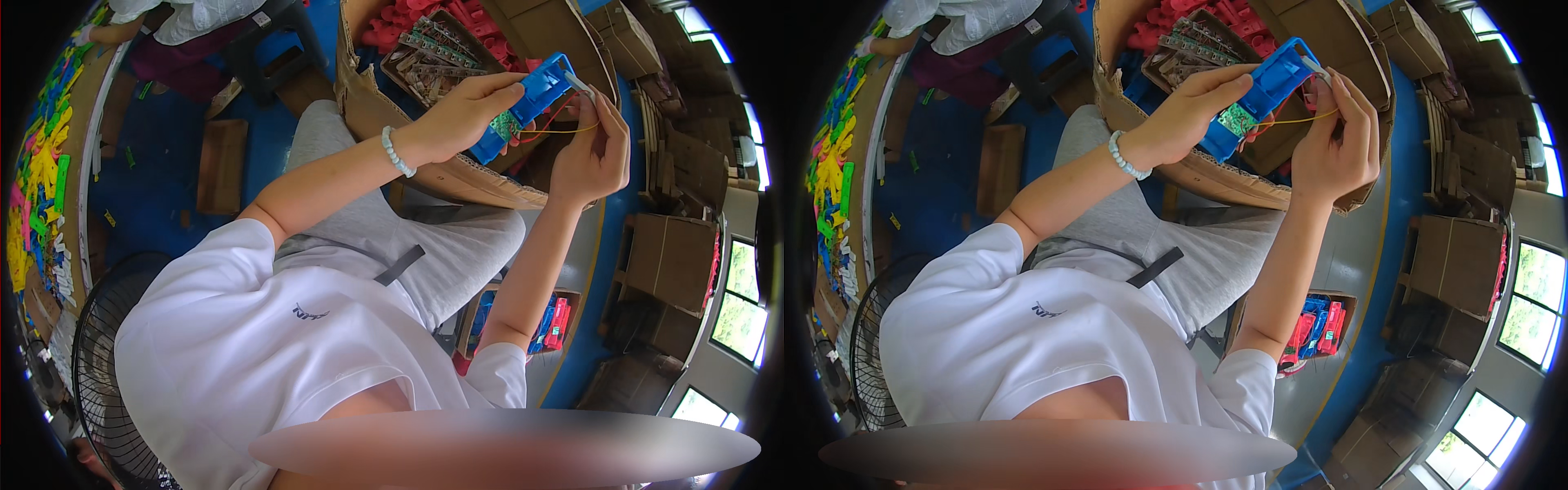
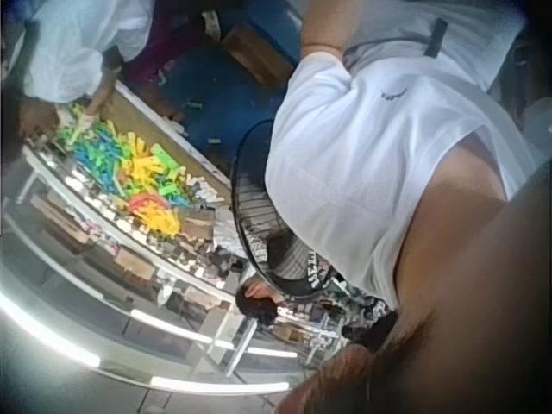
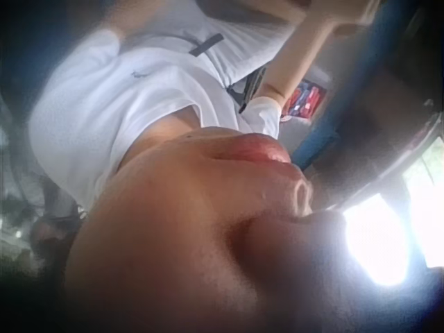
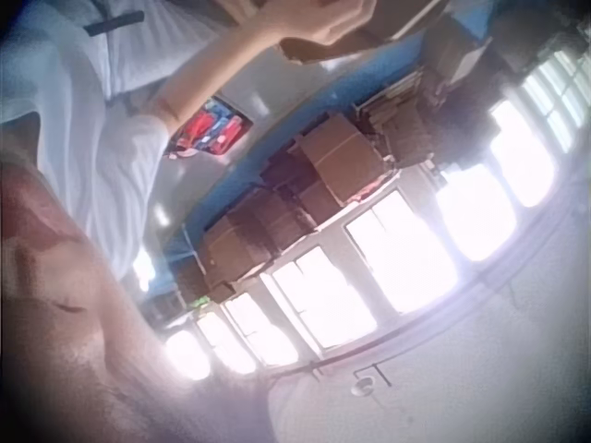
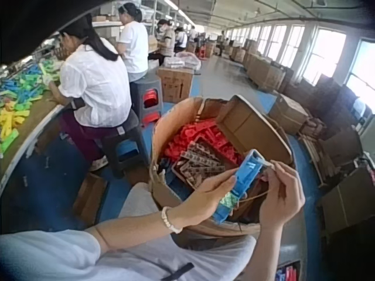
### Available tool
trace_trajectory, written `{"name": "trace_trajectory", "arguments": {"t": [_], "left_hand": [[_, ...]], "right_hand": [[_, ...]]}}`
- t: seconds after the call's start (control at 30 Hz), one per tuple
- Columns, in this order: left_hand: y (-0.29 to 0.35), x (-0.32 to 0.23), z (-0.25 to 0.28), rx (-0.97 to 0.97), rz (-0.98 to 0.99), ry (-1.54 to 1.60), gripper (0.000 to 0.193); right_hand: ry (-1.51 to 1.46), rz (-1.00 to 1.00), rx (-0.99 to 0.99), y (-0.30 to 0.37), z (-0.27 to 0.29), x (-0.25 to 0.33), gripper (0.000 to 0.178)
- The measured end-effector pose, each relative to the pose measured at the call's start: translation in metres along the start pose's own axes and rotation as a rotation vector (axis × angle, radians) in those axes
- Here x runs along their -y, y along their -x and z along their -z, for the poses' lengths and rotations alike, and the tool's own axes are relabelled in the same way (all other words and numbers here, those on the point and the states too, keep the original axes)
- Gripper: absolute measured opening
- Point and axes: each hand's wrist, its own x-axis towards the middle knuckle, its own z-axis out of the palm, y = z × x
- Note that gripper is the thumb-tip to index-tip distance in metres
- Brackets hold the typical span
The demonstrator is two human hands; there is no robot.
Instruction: The person assembles small electronic components by hand, transferring them from a cardboard box into a plastic organizer tray.
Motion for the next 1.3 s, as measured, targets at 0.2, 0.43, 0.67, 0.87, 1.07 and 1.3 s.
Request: {"name": "trace_trajectory", "arguments": {"t": [0.2, 0.43, 0.67, 0.87, 1.07, 1.3], "left_hand": [[0.014, 0.000, 0.001, 0.000, 0.015, -0.087, 0.040], [0.020, 0.007, -0.005, 0.059, -0.010, -0.083, 0.040], [0.021, 0.014, -0.006, 0.077, 0.042, 0.226, 0.040], [0.025, 0.007, -0.009, 0.154, 0.101, 0.390, 0.041], [0.035, 0.001, -0.021, 0.154, -0.039, 0.127, 0.039], [0.025, 0.003, 0.002, 0.064, -0.050, -0.098, 0.032]], "right_hand": [[0.239, 0.116, 0.142, -0.004, 0.004, -0.010, 0.012], [0.170, -0.054, 0.282, -0.004, 0.004, -0.007, 0.016], [-0.100, -0.312, 0.375, 0.006, 0.017, -0.019, 0.026], [-0.299, -0.588, 0.204, 0.033, 0.009, -0.018, 0.033], [-0.254, -0.517, 0.043, 0.046, -0.011, -0.005, 0.020], [-0.881, -1.015, 0.114, 0.045, 0.008, 0.007, 0.020]]}}
